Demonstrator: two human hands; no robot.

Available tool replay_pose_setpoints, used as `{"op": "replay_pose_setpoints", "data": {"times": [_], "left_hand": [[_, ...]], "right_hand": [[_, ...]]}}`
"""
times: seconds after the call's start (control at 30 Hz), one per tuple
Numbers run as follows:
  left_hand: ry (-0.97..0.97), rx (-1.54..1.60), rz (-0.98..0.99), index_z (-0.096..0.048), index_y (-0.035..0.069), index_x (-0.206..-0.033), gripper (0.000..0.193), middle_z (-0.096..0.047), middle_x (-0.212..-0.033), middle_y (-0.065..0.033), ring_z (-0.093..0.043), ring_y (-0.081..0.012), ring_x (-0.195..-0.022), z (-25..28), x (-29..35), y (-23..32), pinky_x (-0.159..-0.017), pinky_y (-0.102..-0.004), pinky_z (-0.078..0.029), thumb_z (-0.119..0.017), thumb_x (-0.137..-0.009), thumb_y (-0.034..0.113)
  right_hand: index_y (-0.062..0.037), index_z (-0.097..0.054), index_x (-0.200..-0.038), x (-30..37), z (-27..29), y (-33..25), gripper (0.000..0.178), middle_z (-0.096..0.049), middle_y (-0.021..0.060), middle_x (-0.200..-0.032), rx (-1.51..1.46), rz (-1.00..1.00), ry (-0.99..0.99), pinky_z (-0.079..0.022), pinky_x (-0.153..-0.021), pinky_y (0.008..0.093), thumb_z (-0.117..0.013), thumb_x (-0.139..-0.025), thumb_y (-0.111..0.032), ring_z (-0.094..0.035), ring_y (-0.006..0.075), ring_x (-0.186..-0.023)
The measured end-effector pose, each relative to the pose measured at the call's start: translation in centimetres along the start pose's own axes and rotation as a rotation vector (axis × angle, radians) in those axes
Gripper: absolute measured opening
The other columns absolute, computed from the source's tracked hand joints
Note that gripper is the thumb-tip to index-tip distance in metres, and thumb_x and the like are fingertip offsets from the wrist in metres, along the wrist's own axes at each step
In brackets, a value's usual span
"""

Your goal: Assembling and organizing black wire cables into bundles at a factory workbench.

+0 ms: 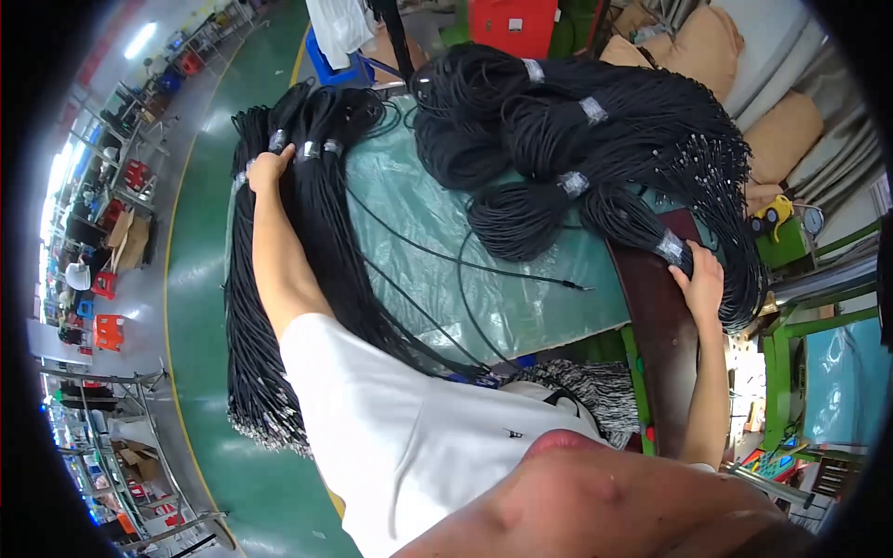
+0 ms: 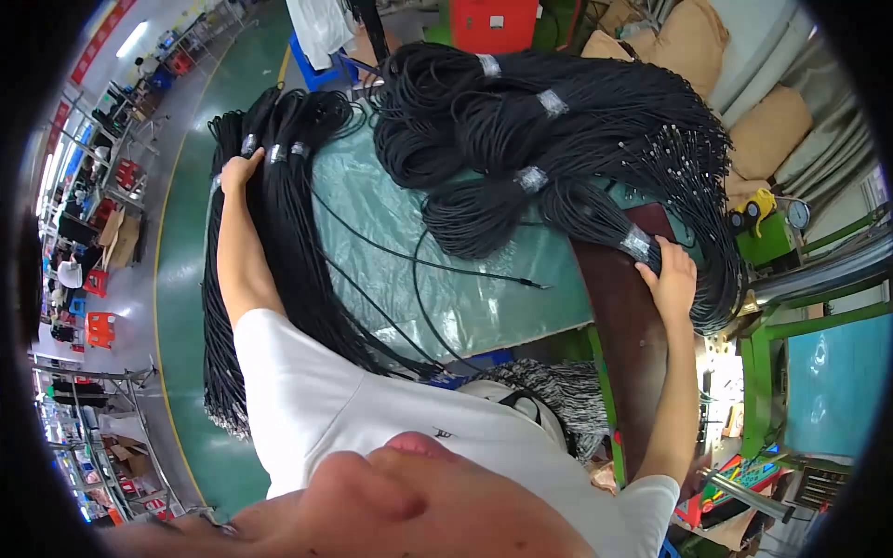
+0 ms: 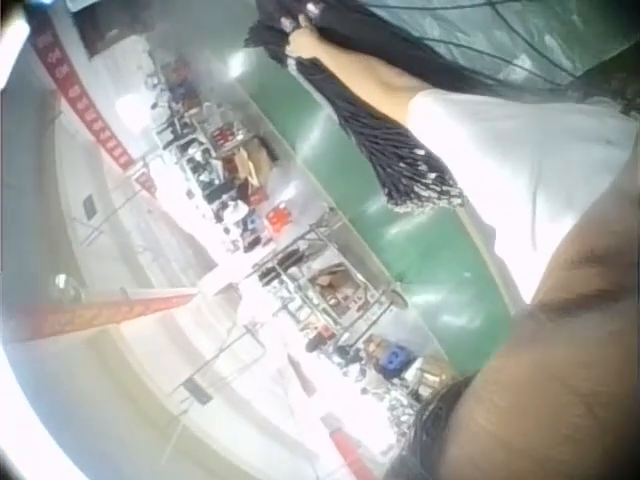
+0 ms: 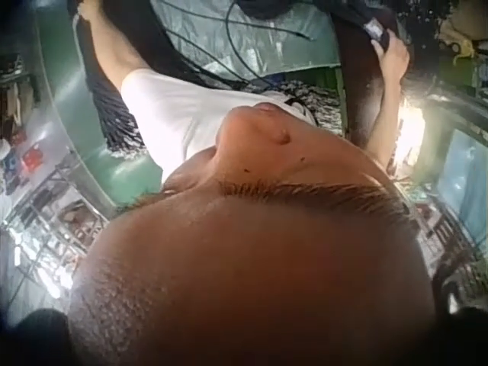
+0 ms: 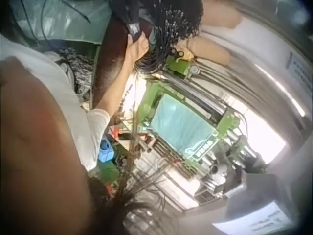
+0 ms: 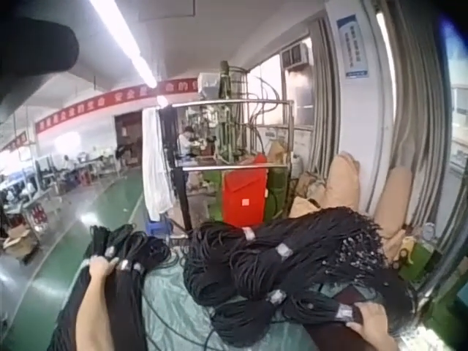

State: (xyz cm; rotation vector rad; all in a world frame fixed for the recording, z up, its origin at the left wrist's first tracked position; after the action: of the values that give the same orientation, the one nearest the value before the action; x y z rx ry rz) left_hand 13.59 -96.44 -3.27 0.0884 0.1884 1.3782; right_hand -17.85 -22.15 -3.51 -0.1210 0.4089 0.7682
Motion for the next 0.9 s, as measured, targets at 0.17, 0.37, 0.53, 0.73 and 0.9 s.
{"op": "replay_pose_setpoints", "data": {"times": [0.17,0.37,0.53,0.73,0.9], "left_hand": [[0.099,0.333,0.038,-0.066,-0.006,-0.102,0.067,-0.064,-0.104,-0.0265,-0.06,-0.0366,-0.106,-2.2,-2.2,-2.7,-0.09,-0.0419,-0.045,-0.067,-0.07,0.054],[0.504,0.773,-0.072,-0.066,-0.007,-0.095,0.062,-0.067,-0.095,-0.0232,-0.065,-0.0368,-0.086,2.5,4.0,-1.2,-0.079,-0.0433,-0.047,-0.07,-0.069,0.049],[0.381,2.056,-0.317,-0.06,-0.003,-0.092,0.021,-0.063,-0.076,-0.009,-0.062,-0.0192,-0.067,9.7,8.5,-2.6,-0.059,-0.0283,-0.053,-0.062,-0.087,0.018],[0.197,1.759,-0.608,-0.058,-0.002,-0.095,0.021,-0.062,-0.079,-0.01,-0.063,-0.0215,-0.066,21.1,22.5,4.5,-0.059,-0.0315,-0.053,-0.068,-0.079,0.007],[-0.041,2.008,-0.823,-0.059,-0.006,-0.09,0.017,-0.064,-0.086,-0.0172,-0.063,-0.027,-0.068,32.3,31.5,7.6,-0.065,-0.0342,-0.055,-0.061,-0.078,0.006]], "right_hand": [[-0.0074,-0.05,-0.123,0.2,-0.7,-0.3,0.056,-0.056,0.0106,-0.107,0.012,0.019,0.046,-0.038,-0.093,0.0409,-0.069,-0.076,-0.033,-0.052,0.0297,-0.104],[-0.0078,-0.048,-0.126,0.8,0.0,0.4,0.061,-0.055,0.0114,-0.112,-0.052,-0.068,0.043,-0.035,-0.097,0.0413,-0.071,-0.075,-0.032,-0.049,0.0304,-0.11],[-0.0086,-0.042,-0.134,1.4,3.0,0.0,0.064,-0.048,0.0139,-0.127,-0.222,-0.04,0.058,-0.029,-0.105,0.0429,-0.068,-0.079,-0.027,-0.041,0.0318,-0.123],[-0.0077,-0.045,-0.132,1.4,6.7,-2.3,0.057,-0.05,0.0161,-0.125,-0.362,0.039,0.231,-0.033,-0.102,0.0422,-0.066,-0.081,-0.02,-0.044,0.0345,-0.12],[-0.0083,-0.045,-0.132,1.7,11.4,-7.3,0.06,-0.049,0.0162,-0.127,-0.591,0.159,0.275,-0.035,-0.102,0.0409,-0.069,-0.08,-0.023,-0.045,0.0343,-0.119]]}}
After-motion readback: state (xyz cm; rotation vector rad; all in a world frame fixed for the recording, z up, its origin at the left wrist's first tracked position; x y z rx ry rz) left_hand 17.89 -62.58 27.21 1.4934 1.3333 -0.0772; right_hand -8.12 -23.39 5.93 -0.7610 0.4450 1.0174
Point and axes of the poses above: each hand's wrist, its own x-axis away from the middle knuckle, its own z-axis out of the back of the hand, y = z × x, the point moved 3 cm from there along -x, towards the middle knuckle
